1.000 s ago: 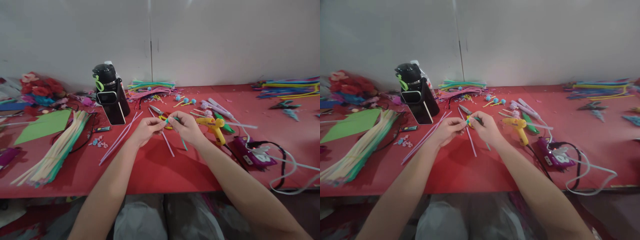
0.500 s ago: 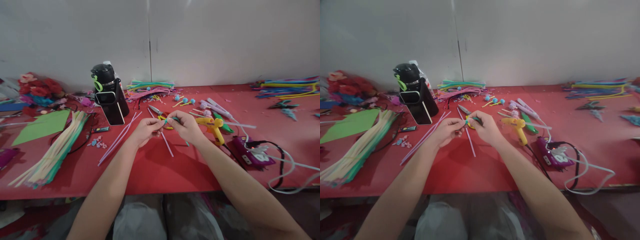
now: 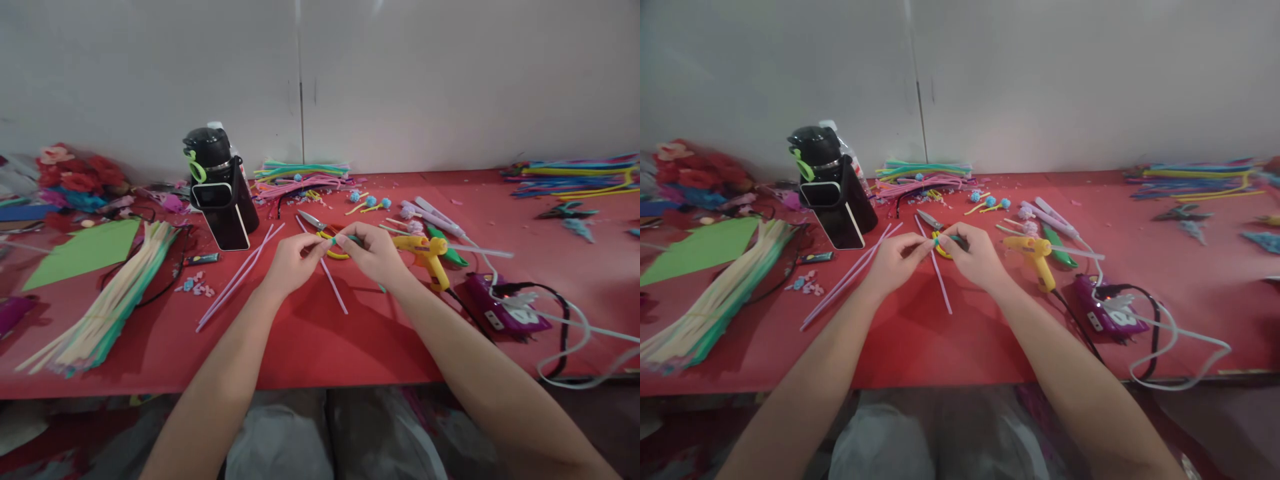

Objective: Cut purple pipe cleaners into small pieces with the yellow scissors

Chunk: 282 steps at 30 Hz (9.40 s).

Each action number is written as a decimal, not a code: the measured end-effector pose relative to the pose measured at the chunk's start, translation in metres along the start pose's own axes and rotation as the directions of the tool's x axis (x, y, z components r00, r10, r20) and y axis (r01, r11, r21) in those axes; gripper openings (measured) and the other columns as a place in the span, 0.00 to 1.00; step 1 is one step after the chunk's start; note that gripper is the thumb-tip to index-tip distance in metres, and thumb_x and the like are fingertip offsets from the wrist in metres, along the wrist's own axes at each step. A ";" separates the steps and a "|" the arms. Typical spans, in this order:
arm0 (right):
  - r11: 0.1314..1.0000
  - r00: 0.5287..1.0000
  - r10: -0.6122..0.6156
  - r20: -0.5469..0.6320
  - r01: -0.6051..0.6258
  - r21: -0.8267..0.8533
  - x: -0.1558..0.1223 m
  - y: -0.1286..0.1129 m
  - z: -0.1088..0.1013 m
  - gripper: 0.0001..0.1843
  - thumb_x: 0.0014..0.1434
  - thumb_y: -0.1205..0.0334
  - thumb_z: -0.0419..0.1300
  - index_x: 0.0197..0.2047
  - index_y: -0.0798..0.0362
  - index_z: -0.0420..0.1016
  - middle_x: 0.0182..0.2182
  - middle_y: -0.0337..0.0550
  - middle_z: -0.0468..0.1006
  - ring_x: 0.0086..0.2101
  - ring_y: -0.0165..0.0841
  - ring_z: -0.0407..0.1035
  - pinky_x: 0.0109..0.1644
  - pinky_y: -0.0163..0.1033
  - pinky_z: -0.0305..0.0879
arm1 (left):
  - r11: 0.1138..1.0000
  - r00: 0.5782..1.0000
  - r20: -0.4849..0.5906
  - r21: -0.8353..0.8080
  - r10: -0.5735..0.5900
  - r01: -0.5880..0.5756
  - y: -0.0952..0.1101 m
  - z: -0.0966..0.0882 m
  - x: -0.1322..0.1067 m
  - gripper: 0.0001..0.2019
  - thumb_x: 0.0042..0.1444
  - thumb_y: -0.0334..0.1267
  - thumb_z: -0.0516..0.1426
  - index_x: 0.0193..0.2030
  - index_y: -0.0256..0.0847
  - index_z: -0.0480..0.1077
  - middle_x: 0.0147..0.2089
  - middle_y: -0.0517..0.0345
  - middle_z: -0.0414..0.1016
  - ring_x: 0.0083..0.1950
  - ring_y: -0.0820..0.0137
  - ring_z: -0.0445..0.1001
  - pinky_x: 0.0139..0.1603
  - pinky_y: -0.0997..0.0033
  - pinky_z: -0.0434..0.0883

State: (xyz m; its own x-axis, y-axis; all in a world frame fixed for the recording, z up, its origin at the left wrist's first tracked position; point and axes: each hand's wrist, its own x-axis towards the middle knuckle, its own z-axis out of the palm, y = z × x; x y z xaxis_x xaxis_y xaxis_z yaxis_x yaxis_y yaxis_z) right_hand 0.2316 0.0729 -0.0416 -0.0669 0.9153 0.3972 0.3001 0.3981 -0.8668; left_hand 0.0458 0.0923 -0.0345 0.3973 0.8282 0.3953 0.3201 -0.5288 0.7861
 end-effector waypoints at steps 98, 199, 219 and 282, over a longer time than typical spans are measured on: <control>0.945 0.954 -0.015 0.298 0.111 -0.309 0.001 -0.003 -0.012 0.10 0.65 0.61 0.57 0.36 0.53 0.78 0.30 0.41 0.78 0.31 0.32 0.67 0.38 0.37 0.60 | 0.933 0.964 0.169 -0.266 -0.203 0.243 0.008 -0.008 0.001 0.15 0.56 0.48 0.62 0.26 0.39 0.72 0.22 0.60 0.70 0.22 0.77 0.63 0.26 0.72 0.62; 0.911 0.935 0.128 0.332 0.022 -0.412 0.001 0.004 -0.020 0.05 0.59 0.62 0.64 0.33 0.51 0.82 0.31 0.40 0.82 0.32 0.33 0.71 0.38 0.37 0.62 | 0.926 0.826 0.433 0.064 -0.361 0.372 0.003 -0.008 -0.002 0.09 0.61 0.36 0.58 0.29 0.38 0.71 0.25 0.57 0.76 0.22 0.75 0.70 0.26 0.74 0.66; 0.994 0.985 0.006 0.174 0.012 -0.104 -0.004 -0.001 0.003 0.12 0.63 0.56 0.60 0.34 0.55 0.79 0.29 0.41 0.78 0.31 0.32 0.68 0.38 0.38 0.64 | 0.876 0.963 -0.016 -0.420 -0.268 0.237 -0.003 -0.005 0.005 0.10 0.57 0.39 0.61 0.27 0.38 0.70 0.20 0.62 0.70 0.18 0.79 0.63 0.20 0.76 0.59; 0.997 1.000 0.004 0.021 -0.003 -0.083 -0.007 0.000 0.012 0.06 0.59 0.63 0.63 0.36 0.52 0.83 0.36 0.44 0.86 0.36 0.36 0.78 0.42 0.41 0.71 | 0.940 0.941 -0.097 0.075 -0.324 0.332 -0.014 0.018 0.001 0.22 0.66 0.47 0.53 0.21 0.41 0.63 0.19 0.60 0.68 0.23 0.72 0.65 0.30 0.69 0.59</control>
State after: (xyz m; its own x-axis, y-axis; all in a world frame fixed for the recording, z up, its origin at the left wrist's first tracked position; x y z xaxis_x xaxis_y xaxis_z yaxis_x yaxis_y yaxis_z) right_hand 0.2206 0.0667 -0.0478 -0.0857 0.9182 0.3868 0.3779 0.3892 -0.8401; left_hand 0.0578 0.0973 -0.0535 0.1866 0.9688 0.1630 0.4972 -0.2362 0.8349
